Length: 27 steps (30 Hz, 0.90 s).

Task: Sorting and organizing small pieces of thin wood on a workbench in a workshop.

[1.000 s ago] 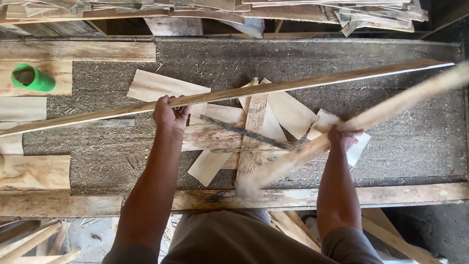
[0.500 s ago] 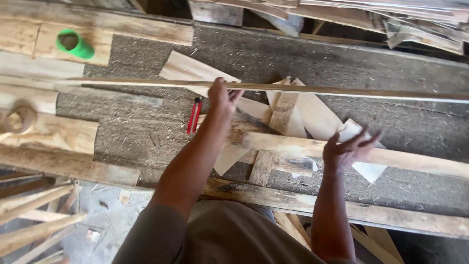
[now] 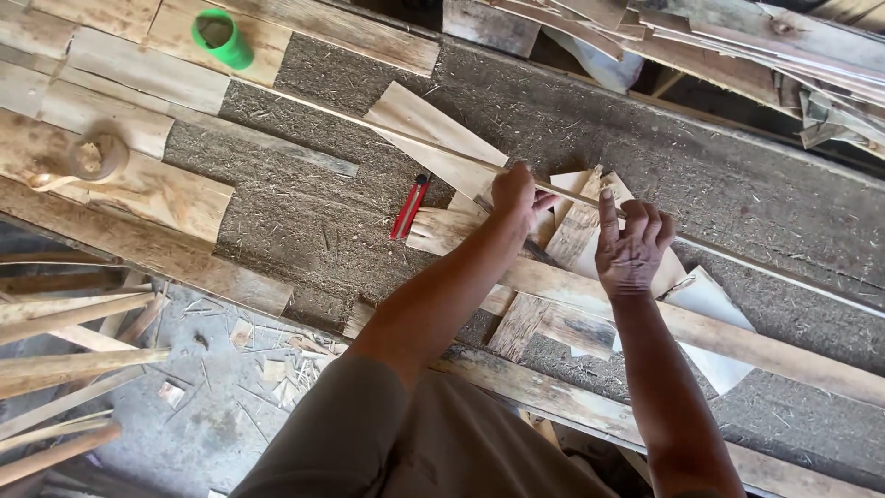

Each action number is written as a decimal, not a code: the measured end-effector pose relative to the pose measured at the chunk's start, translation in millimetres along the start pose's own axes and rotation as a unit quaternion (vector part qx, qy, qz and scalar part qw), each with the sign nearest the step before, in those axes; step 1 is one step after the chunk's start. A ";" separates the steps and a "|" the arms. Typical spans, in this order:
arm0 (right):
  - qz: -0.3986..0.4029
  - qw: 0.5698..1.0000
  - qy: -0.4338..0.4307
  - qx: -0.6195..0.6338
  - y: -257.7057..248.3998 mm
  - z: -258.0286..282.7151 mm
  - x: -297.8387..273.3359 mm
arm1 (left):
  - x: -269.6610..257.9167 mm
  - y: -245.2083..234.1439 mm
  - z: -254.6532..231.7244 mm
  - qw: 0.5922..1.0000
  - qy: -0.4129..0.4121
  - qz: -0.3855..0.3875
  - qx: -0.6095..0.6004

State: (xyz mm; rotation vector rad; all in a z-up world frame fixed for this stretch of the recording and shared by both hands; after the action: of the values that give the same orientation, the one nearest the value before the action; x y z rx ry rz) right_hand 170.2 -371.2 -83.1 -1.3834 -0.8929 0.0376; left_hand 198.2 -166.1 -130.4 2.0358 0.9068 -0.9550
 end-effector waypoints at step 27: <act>0.312 0.942 0.058 0.111 54.4 -113.7 41.1 | 60.5 -136.4 -181.4 0.950 0.288 -0.068 -0.093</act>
State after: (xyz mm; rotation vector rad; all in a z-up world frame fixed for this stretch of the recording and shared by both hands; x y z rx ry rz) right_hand 287.5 -430.8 -99.4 -1.3887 -0.3101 0.5219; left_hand 177.6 68.0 -133.0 2.1360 1.4002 -0.3083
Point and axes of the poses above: each hand's wrist, its own x-axis towards the middle knuckle, its own y-axis out of the palm, z = x × y, the point moved 4 cm from there along x, towards the middle knuckle, and after that the axes turned 2 degrees about -x, right-handed, at the moved point
